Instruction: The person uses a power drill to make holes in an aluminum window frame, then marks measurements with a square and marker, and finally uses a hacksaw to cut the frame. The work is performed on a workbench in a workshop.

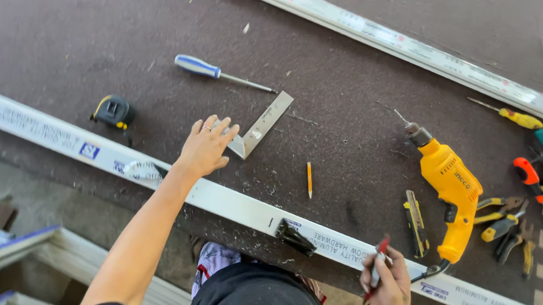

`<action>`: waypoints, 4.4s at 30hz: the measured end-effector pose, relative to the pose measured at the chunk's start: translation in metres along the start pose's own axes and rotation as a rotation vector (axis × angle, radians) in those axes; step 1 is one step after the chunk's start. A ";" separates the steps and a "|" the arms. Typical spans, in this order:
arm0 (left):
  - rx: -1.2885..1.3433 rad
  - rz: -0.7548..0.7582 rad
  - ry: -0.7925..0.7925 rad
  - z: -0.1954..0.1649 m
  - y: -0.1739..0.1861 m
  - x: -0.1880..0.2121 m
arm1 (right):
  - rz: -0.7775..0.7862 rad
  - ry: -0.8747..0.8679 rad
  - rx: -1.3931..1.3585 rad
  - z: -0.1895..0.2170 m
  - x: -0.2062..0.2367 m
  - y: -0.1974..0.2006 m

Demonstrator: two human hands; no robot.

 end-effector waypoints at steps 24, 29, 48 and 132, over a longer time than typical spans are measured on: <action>0.696 0.133 -0.367 0.237 0.017 0.281 | -0.367 -0.039 -0.431 -0.382 0.167 -0.512; 0.574 0.104 -0.364 0.233 0.005 0.274 | -0.417 0.097 -0.334 -0.384 0.147 -0.509; 0.588 0.203 -0.533 0.240 0.010 0.212 | -0.432 0.133 -0.013 -0.360 0.145 -0.516; 0.614 0.143 -0.589 0.206 0.001 0.208 | -0.208 0.531 1.125 -0.265 0.143 -0.493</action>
Point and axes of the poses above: each hand's wrist, its own x-axis away from the middle knuckle, its own y-axis out of the back of the hand, z = x × y, the point moved 1 cm from there along -x, towards the middle knuckle, and after that the axes turned 7 degrees about -x, right-handed, at the moved point
